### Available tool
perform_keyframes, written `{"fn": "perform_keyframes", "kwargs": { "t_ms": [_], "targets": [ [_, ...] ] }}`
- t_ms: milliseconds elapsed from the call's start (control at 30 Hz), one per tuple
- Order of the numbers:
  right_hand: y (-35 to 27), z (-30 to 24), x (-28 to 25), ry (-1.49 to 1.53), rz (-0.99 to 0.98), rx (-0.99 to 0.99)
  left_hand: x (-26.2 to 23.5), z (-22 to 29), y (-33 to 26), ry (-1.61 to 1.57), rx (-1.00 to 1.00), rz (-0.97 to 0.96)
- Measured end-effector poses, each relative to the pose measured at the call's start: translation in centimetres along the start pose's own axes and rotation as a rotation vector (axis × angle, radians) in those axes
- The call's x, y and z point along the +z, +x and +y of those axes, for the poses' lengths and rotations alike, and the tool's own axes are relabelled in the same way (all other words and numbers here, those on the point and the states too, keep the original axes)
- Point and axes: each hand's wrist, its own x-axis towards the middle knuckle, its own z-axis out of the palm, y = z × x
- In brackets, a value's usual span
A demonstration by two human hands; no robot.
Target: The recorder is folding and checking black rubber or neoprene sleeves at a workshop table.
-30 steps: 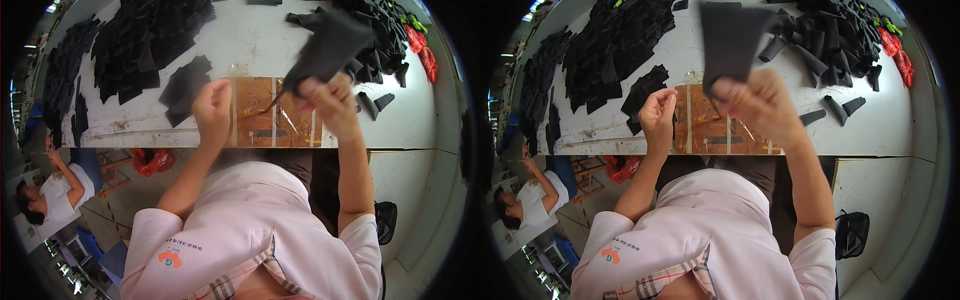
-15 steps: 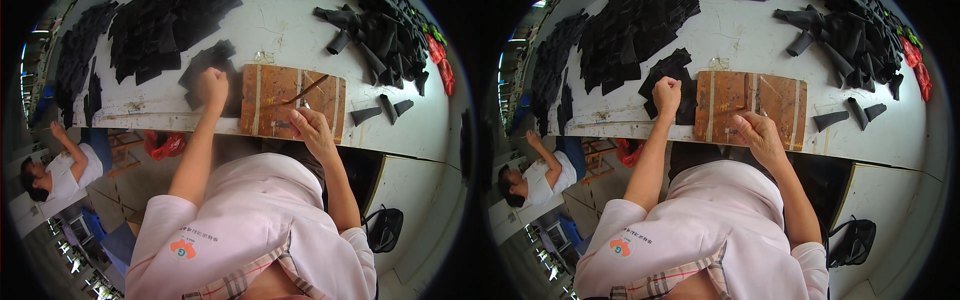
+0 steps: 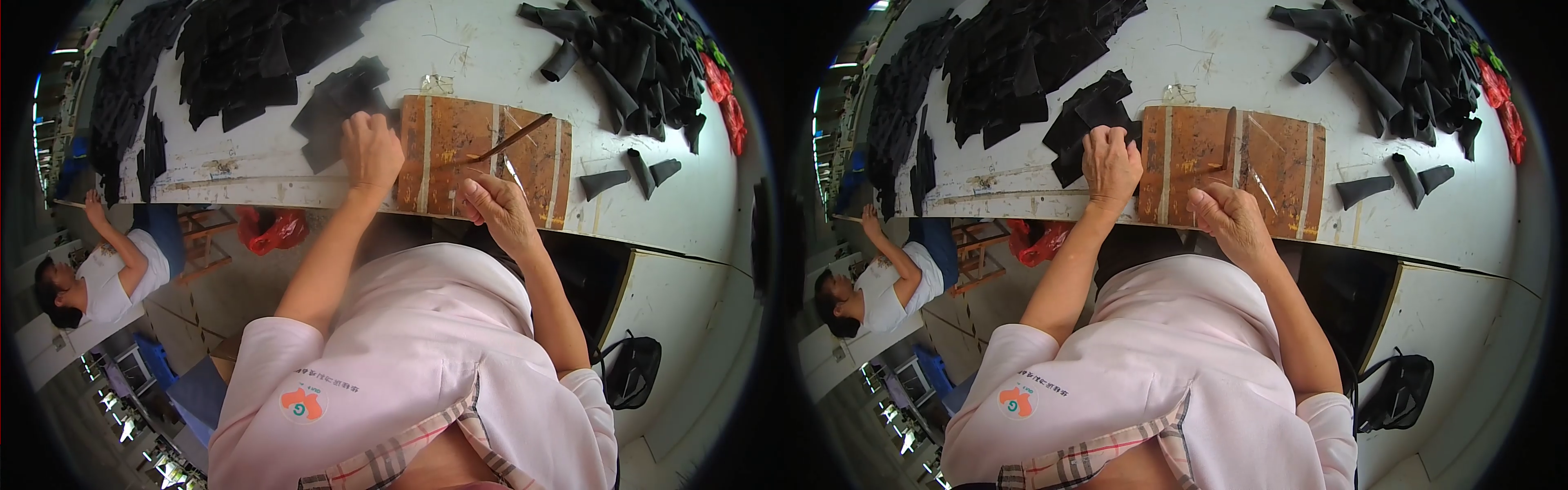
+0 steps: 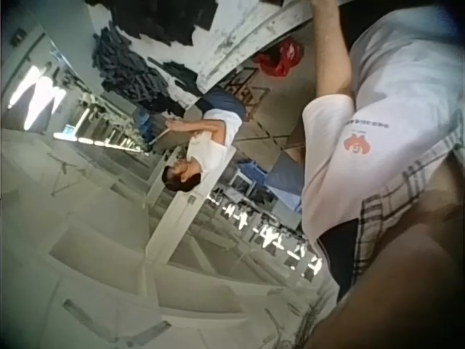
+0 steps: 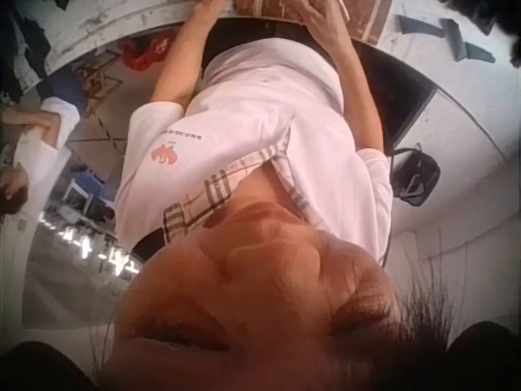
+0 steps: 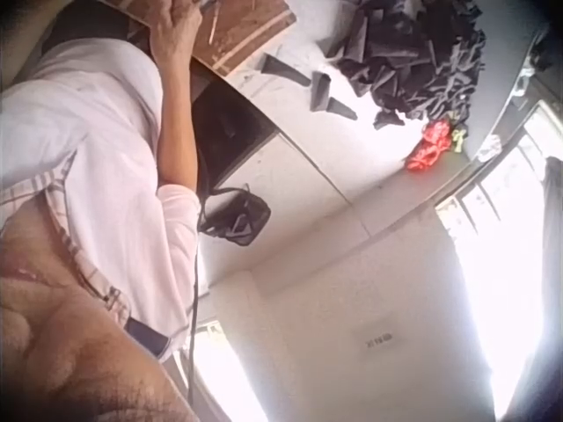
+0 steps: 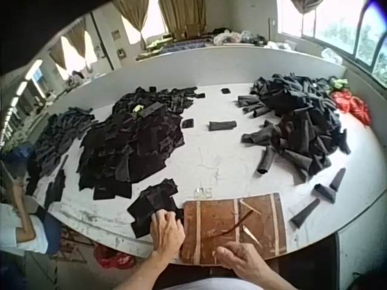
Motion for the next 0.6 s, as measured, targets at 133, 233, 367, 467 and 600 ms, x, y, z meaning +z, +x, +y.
{"fn": "perform_keyframes", "kwargs": {
  "t_ms": [133, 233, 367, 467, 600],
  "targets": [
    [0.0, -0.2, 0.3, -0.109, 0.056, -0.061, 0.6, -0.9, 0.9, -0.057, 0.032, 0.111],
    [-0.9, -3.4, 0.2, -0.446, 0.163, -0.442, -2.8, -0.9, 1.6, -0.396, 0.002, 0.060],
    [-1.2, -8.6, 0.4, -0.683, 0.253, -0.920, -9.7, 1.5, 0.9, -1.317, -0.113, -0.682],
    [-1.6, -8.9, -0.3, -0.419, 0.071, -0.482, -11.5, 3.9, 0.0, -1.511, -0.036, -0.790],
    [-2.6, -7.7, -1.4, -0.024, 0.010, -0.294, -11.3, 4.5, -0.7, -1.525, -0.103, -0.805]
  ]
}}
